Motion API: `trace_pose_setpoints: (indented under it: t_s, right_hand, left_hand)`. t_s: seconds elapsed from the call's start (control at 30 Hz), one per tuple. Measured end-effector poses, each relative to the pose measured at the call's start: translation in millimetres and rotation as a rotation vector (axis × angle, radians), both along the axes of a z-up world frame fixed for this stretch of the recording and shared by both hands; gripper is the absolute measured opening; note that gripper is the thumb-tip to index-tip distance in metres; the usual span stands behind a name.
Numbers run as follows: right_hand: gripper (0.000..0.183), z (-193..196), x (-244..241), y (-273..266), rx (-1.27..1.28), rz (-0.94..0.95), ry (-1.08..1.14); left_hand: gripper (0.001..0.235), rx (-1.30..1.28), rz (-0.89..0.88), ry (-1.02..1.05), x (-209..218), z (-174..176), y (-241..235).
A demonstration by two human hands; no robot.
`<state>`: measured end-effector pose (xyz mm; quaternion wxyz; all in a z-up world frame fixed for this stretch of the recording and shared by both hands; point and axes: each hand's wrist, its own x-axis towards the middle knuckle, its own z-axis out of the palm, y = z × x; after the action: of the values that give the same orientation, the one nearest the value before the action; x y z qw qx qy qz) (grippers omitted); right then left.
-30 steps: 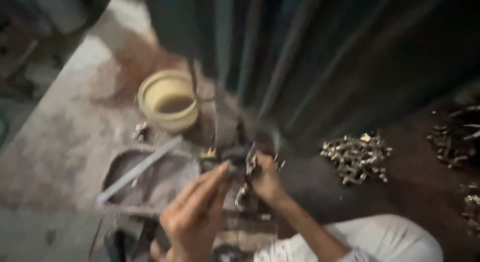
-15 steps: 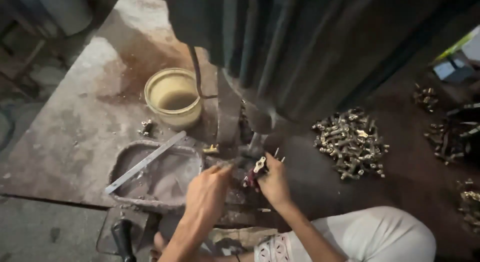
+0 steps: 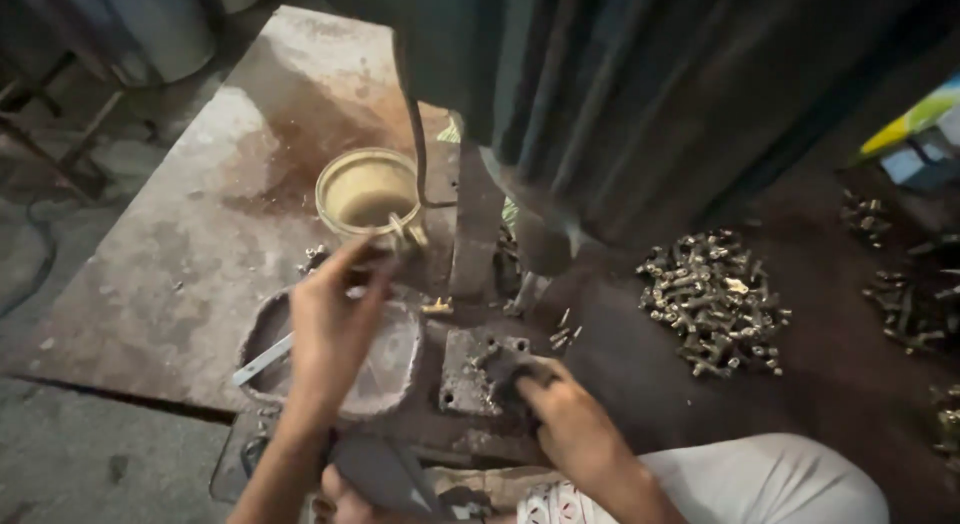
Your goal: The person sits on the floor at a workbench and cuts internal threads into small brass fittings, one at a time, using a bench-mounted tapping machine and a hand tap wrench. They place each fitting under the machine tap, operate it, then set finished fittings aside and pick the next one from a pile.
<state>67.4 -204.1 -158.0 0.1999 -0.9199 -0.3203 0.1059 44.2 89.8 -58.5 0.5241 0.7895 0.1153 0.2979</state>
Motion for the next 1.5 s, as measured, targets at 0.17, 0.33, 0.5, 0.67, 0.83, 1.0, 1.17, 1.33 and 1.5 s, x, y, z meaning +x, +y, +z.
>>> trace_pose_setpoints:
  t_s: [0.17, 0.33, 0.5, 0.67, 0.83, 1.0, 1.17, 1.33, 1.5]
  right_hand:
    - [0.046, -10, 6, 10, 0.117, 0.196, -0.227]
    - [0.051, -42, 18, 3, 0.000, 0.120, -0.222]
    - [0.056, -105, 28, -16, 0.616, -0.357, 0.284]
    - [0.056, -132, 44, 5, 0.974, -0.360, 0.177]
    - [0.056, -128, 51, -2, 0.938, -0.377, 0.022]
    - [0.067, -134, 66, -23, 0.817, -0.154, 0.019]
    - [0.072, -81, 78, -3, 0.754, -0.114, 0.229]
    - [0.072, -48, 104, -28, 0.636, 0.051, 0.245]
    - [0.072, -47, 101, -17, 0.761, 0.191, 0.374]
  left_hand:
    - [0.043, -0.097, 0.002, 0.097, -18, -28, -9]
    - [0.024, 0.210, -0.156, 0.355, -41, -73, -78]
    - [0.034, -0.123, -0.208, 0.027, -40, -32, -113]
    - [0.030, -0.227, -0.095, -0.057, -14, -25, -119]
    - [0.029, -0.344, -0.087, -0.087, -15, -32, -115]
    - [0.033, 0.519, -0.080, -0.089, -33, -144, -144]
    - [0.035, 0.759, -0.439, -0.034, 54, -253, -274]
    - [0.046, 1.022, 0.065, -0.234, 208, -186, -305]
    - [0.015, 1.022, -0.187, -0.014, 225, -172, -298]
